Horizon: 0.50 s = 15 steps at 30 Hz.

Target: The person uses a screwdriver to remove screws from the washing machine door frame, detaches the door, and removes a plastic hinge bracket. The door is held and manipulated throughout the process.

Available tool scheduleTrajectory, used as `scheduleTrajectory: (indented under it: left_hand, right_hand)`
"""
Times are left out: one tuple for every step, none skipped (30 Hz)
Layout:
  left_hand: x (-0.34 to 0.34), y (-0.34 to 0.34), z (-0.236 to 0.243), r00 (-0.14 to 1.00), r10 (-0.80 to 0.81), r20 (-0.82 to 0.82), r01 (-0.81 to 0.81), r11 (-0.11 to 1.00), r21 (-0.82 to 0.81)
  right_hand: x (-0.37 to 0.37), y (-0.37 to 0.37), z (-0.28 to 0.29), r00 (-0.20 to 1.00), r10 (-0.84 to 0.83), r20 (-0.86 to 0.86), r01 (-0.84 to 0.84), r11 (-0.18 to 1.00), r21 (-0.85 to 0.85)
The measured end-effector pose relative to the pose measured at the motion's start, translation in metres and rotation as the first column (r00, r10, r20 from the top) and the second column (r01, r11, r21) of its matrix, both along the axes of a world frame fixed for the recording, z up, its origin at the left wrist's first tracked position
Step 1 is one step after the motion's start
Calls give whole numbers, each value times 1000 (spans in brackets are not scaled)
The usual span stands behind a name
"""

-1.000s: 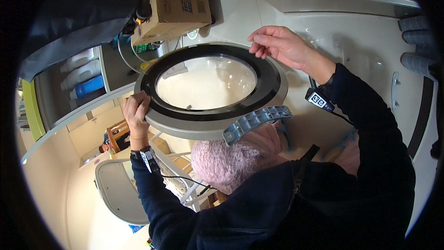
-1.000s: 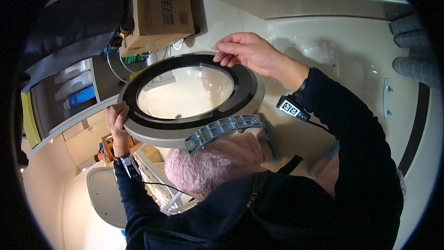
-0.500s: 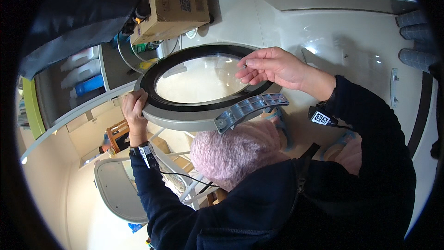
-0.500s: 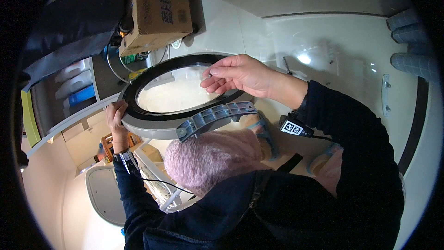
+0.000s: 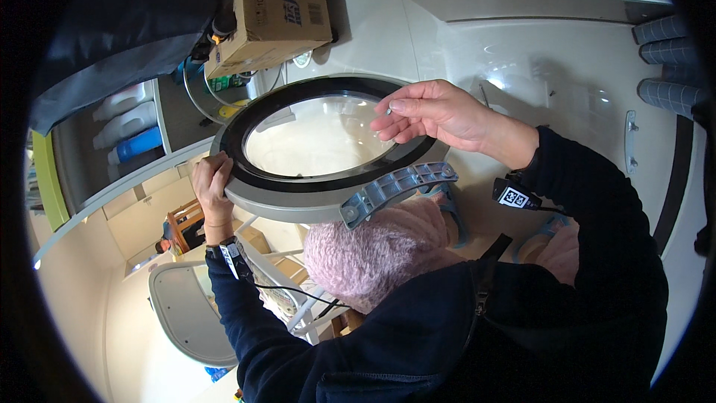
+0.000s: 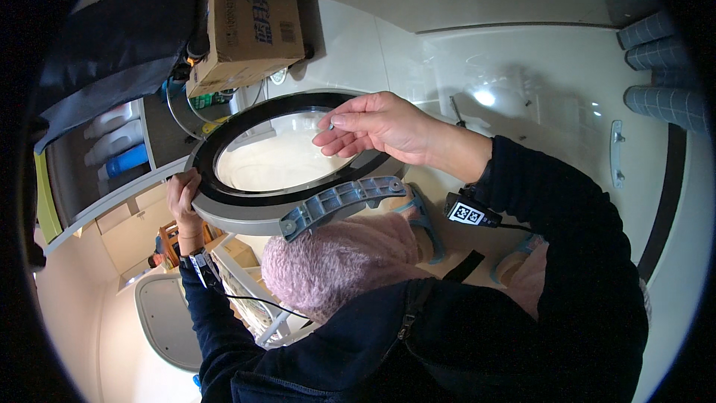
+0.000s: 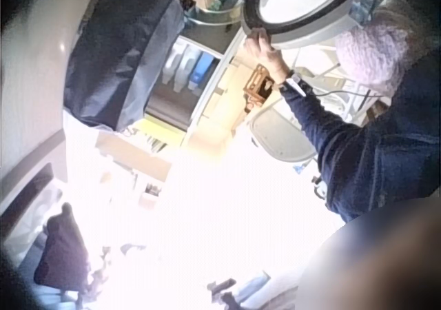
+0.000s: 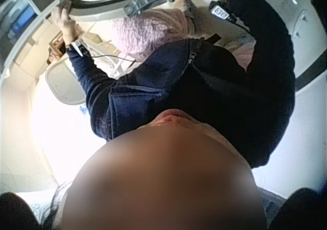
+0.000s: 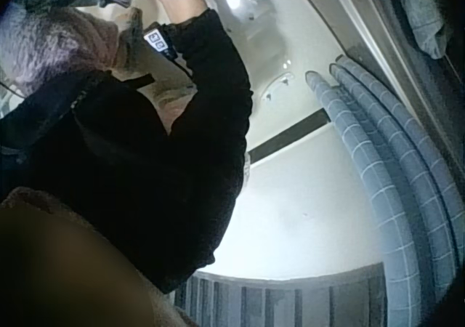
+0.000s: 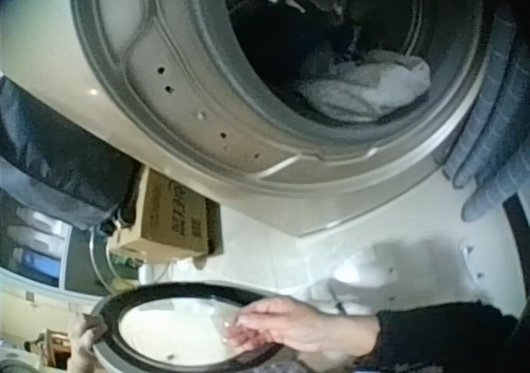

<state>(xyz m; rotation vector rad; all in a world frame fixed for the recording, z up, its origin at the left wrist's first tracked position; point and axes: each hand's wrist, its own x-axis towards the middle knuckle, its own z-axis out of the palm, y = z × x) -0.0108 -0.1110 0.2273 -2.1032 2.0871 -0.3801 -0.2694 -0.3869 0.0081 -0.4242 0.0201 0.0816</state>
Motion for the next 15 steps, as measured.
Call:
scheduleTrajectory:
  left_hand:
    - [0, 0, 0, 1000, -4, -1, 4, 1000, -2]
    - [0, -1, 0, 1000, -4, 0, 4, 1000, -1]
    - [0, -1, 0, 1000, -4, 1, 4, 1000, 1]
    - [0, -1, 0, 1000, -3, 2, 3, 1000, 3]
    - [0, -2, 0, 1000, -3, 2, 3, 1000, 0]
    - [0, -2, 1, 1000, -1, 1, 1, 1000, -1]
    - [0, -3, 1, 1000, 0, -1, 0, 1000, -1]
    - [0, -3, 1, 1000, 8, 1, -8, 1000, -2]
    - [0, -3, 1, 1000, 16, 2, -16, 1000, -2]
    - [0, -3, 1, 1000, 26, 1, -26, 1000, 1]
    - [0, -2, 1, 1000, 25, 0, -25, 1000, 0]
    - [1, -2, 1, 1000, 23, -1, -23, 1000, -3]
    - [1, -2, 1, 1000, 20, -1, -20, 1000, -6]
    - [2, -2, 1, 1000, 19, 5, -19, 1000, -4]
    - [2, -2, 1, 1000, 18, 10, -18, 1000, -2]
  right_hand:
    - [0, 0, 0, 1000, -2, -15, 2, 1000, -1]
    - [0, 0, -1, 1000, -5, -12, 5, 1000, 0]
    - [1, 0, -1, 1000, -7, -3, 7, 1000, -1]
    - [1, 0, -1, 1000, -9, -9, 9, 1000, 2]
    - [1, 0, -2, 1000, -10, -10, 10, 1000, 1]
    - [2, 0, -2, 1000, -11, -7, 11, 1000, -1]
    - [2, 0, -2, 1000, -14, -6, 14, 1000, 6]
    - [2, 0, -3, 1000, -17, 0, 17, 1000, 11]
    - [2, 0, -4, 1000, -19, 17, 19, 1000, 14]
    - [2, 1, -4, 1000, -19, 9, 19, 1000, 17]
    - [3, 1, -5, 1000, -18, 12, 18, 1000, 17]
    - [3, 1, -5, 999, -26, 34, 26, 999, 21]
    - [3, 1, -6, 1000, -20, 19, 20, 1000, 20]
    - [3, 1, -6, 1000, -22, 20, 22, 1000, 22]
    - [3, 2, -6, 999, -23, 30, 22, 1000, 21]
